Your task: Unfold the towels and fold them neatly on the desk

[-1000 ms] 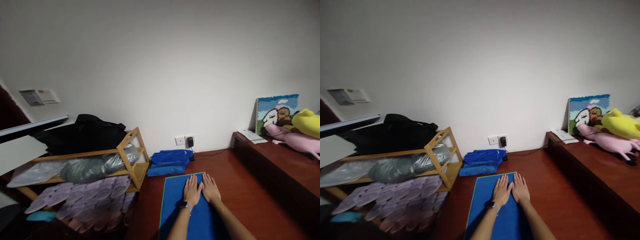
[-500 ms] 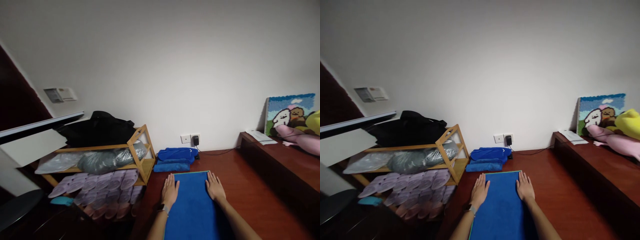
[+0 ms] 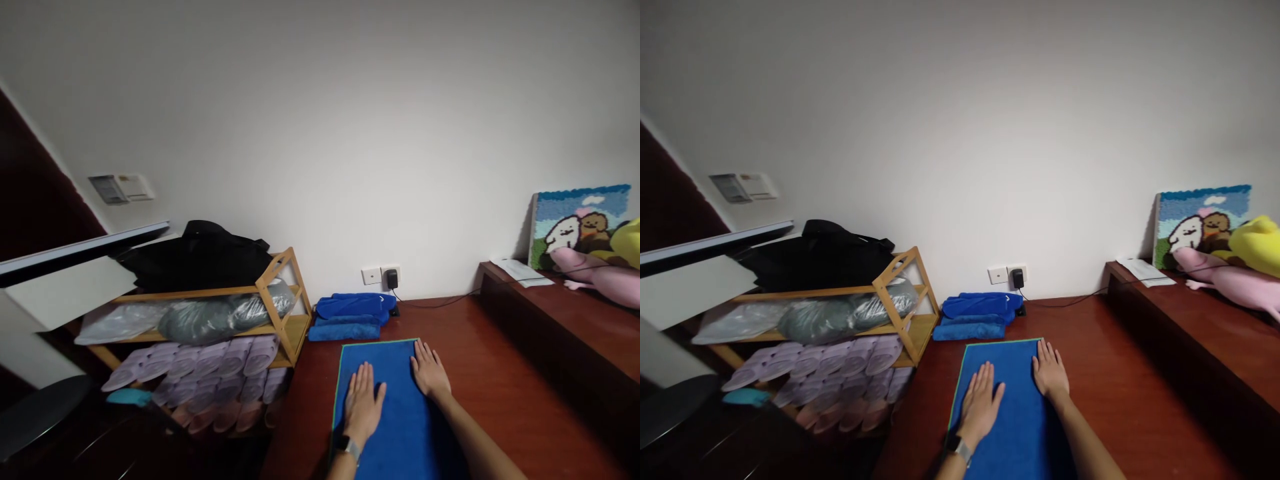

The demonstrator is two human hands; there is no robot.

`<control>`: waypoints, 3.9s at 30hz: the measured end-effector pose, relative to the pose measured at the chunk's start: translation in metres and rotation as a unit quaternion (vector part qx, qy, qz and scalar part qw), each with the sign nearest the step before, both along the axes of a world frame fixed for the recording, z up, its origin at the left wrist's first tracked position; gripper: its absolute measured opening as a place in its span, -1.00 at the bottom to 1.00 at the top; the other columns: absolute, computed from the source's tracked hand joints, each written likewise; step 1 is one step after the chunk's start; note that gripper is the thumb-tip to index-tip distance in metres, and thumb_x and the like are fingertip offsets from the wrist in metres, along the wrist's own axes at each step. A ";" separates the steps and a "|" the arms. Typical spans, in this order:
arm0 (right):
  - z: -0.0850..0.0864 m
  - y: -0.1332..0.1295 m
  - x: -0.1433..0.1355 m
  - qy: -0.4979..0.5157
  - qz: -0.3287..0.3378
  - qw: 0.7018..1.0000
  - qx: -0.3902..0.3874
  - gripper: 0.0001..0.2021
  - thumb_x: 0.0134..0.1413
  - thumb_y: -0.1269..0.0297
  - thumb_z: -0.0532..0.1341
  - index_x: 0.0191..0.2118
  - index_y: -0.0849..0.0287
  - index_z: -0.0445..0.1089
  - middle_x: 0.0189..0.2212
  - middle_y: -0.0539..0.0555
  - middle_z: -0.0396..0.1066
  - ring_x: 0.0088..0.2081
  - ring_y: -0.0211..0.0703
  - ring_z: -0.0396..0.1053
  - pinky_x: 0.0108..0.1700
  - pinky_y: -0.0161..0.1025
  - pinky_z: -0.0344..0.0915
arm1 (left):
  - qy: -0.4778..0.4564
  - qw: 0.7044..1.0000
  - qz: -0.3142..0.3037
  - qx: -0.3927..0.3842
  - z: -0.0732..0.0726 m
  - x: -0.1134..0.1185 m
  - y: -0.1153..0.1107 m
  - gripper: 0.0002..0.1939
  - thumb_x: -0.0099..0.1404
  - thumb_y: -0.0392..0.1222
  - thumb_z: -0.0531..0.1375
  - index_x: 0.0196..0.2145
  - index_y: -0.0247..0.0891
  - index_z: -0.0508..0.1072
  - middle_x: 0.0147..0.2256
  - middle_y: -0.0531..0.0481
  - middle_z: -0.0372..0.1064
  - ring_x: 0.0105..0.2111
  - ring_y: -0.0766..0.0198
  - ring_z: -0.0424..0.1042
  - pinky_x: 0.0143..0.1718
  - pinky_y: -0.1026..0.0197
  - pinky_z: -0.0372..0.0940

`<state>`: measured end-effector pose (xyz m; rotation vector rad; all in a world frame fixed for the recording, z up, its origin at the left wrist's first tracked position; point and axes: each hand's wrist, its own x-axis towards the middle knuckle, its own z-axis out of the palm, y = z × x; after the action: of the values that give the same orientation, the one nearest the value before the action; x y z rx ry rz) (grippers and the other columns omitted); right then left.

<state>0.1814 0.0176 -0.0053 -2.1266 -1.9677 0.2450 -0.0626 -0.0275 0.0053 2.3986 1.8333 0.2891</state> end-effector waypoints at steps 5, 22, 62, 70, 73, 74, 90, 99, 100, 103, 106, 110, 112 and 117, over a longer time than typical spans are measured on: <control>0.003 -0.002 -0.001 -0.003 0.001 1.000 -0.006 -0.30 0.43 0.09 -0.24 0.53 0.35 -0.08 0.53 0.14 -0.11 0.53 0.00 -0.16 0.52 0.05 -0.19 | 0.023 0.995 0.094 -0.001 0.001 -0.076 -0.014 -0.20 0.55 0.24 -0.26 0.52 -0.31 -0.06 0.51 -0.14 -0.17 0.50 0.01 -0.13 0.50 -0.12 -0.05; 0.007 -0.109 -0.003 0.017 0.008 0.999 -0.040 -0.30 0.45 0.04 -0.29 0.54 0.32 -0.11 0.54 0.08 -0.14 0.54 -0.06 -0.22 0.53 0.00 -0.25 | 0.018 0.997 0.076 -0.014 0.017 -0.079 -0.016 -0.25 0.56 0.12 -0.24 0.50 -0.40 0.01 0.50 -0.24 -0.14 0.50 0.04 -0.11 0.50 -0.10 -0.09; -0.016 -0.199 -0.009 0.024 0.012 0.999 0.032 -0.32 0.45 -0.02 -0.17 0.52 0.22 0.00 0.50 0.09 -0.04 0.52 0.02 -0.11 0.53 0.12 -0.15 | 0.039 0.998 0.031 0.038 0.000 -0.066 -0.097 -0.24 0.57 0.20 -0.23 0.49 -0.34 0.06 0.49 -0.16 -0.08 0.49 0.03 -0.05 0.49 -0.11 -0.01; -0.008 -0.198 -0.010 0.020 0.015 1.000 0.015 -0.33 0.45 0.00 -0.18 0.52 0.21 -0.01 0.51 0.08 -0.07 0.53 0.00 -0.15 0.53 0.09 -0.20 | -0.018 0.993 -0.100 0.061 0.016 0.046 -0.114 -0.30 0.59 0.15 -0.26 0.49 -0.28 0.05 0.49 -0.09 -0.05 0.49 0.10 -0.03 0.49 -0.07 0.02; -0.008 -0.198 -0.009 0.016 0.023 1.000 0.009 -0.35 0.45 0.05 -0.20 0.52 0.21 -0.01 0.51 0.08 -0.09 0.53 0.01 -0.16 0.53 0.11 -0.19 | -0.033 0.992 -0.119 0.029 0.017 0.084 -0.120 -0.28 0.58 0.17 -0.27 0.47 -0.29 0.09 0.48 -0.11 -0.02 0.48 0.10 -0.02 0.49 -0.06 0.02; -0.008 -0.198 -0.009 0.016 0.025 1.000 0.009 -0.35 0.45 0.06 -0.20 0.52 0.21 -0.01 0.51 0.08 -0.09 0.53 0.01 -0.17 0.53 0.12 -0.19 | -0.033 0.992 -0.119 0.023 0.016 0.087 -0.121 -0.28 0.58 0.17 -0.27 0.47 -0.29 0.09 0.48 -0.11 -0.02 0.48 0.09 -0.01 0.49 -0.06 0.02; 0.005 -0.209 -0.012 0.021 0.010 1.000 0.006 -0.32 0.44 0.02 -0.18 0.51 0.24 0.01 0.51 0.07 -0.08 0.53 0.02 -0.14 0.53 0.13 -0.16 | 0.024 0.998 0.039 0.040 -0.010 -0.084 -0.149 -0.27 0.57 0.18 -0.23 0.49 -0.29 0.06 0.49 -0.09 -0.07 0.48 0.05 -0.01 0.48 -0.08 0.04; -0.025 -0.253 -0.013 0.032 0.008 0.998 0.047 -0.34 0.44 -0.02 -0.15 0.49 0.18 0.10 0.49 0.05 -0.03 0.51 0.07 -0.05 0.51 0.16 -0.06 | 0.021 0.998 0.033 0.058 -0.017 -0.088 -0.144 -0.31 0.57 0.14 -0.18 0.51 -0.20 -0.01 0.48 -0.05 -0.03 0.47 0.04 0.02 0.46 -0.12 0.09; -0.026 -0.253 -0.014 0.033 0.007 0.998 0.054 -0.35 0.44 -0.02 -0.14 0.49 0.15 0.11 0.49 0.05 -0.01 0.50 0.07 -0.04 0.51 0.16 -0.06 | 0.023 0.997 0.033 0.058 -0.016 -0.087 -0.143 -0.31 0.57 0.15 -0.17 0.51 -0.21 0.00 0.48 -0.06 -0.03 0.47 0.03 0.03 0.46 -0.13 0.09; -0.026 -0.253 -0.015 0.036 0.002 0.997 0.069 -0.36 0.45 -0.02 -0.15 0.50 0.12 0.09 0.50 0.04 -0.01 0.51 0.06 -0.07 0.52 0.16 -0.06 | 0.020 0.998 0.026 0.057 -0.007 -0.069 -0.142 -0.29 0.57 0.16 -0.18 0.50 -0.29 0.03 0.48 -0.13 -0.06 0.47 0.01 0.02 0.47 -0.15 0.07; -0.025 -0.253 -0.014 0.036 0.012 0.997 0.074 -0.36 0.46 -0.03 -0.15 0.49 0.11 0.10 0.49 0.02 0.00 0.51 0.05 -0.07 0.51 0.15 -0.05 | -0.004 0.998 -0.032 0.058 0.006 -0.022 -0.145 -0.33 0.59 0.10 -0.20 0.50 -0.26 -0.01 0.49 -0.11 -0.10 0.48 0.01 -0.01 0.47 -0.17 0.07; -0.028 -0.252 -0.011 0.040 0.044 0.995 0.084 -0.41 0.46 0.00 -0.10 0.45 0.06 0.20 0.46 0.03 0.06 0.49 0.08 0.02 0.49 0.17 0.01 | -0.043 0.986 -0.149 0.057 0.014 0.051 -0.155 -0.36 0.59 0.07 -0.17 0.52 -0.15 -0.13 0.50 -0.04 -0.16 0.48 0.01 -0.04 0.46 -0.18 0.10; -0.030 -0.251 -0.010 0.037 0.055 0.994 0.088 -0.44 0.46 0.05 -0.11 0.44 0.03 0.22 0.46 0.01 0.06 0.48 0.07 0.03 0.49 0.17 0.02 | -0.047 0.984 -0.166 0.038 0.012 0.069 -0.158 -0.36 0.59 0.09 -0.18 0.51 -0.15 -0.10 0.49 -0.04 -0.14 0.48 0.03 -0.02 0.45 -0.17 0.12; -0.030 -0.250 -0.012 0.032 0.032 0.995 0.084 -0.41 0.47 0.01 -0.12 0.47 0.07 0.15 0.47 0.00 0.02 0.49 0.07 0.00 0.50 0.17 0.01 | -0.019 0.993 -0.109 0.029 -0.001 0.031 -0.157 -0.34 0.59 0.14 -0.20 0.50 -0.19 0.01 0.48 -0.04 -0.08 0.48 0.06 -0.01 0.48 -0.12 0.07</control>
<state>0.1693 -0.2327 -0.0352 -1.9296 -1.9482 0.1501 -0.0316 -0.1842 0.0040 2.5847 1.5484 0.3688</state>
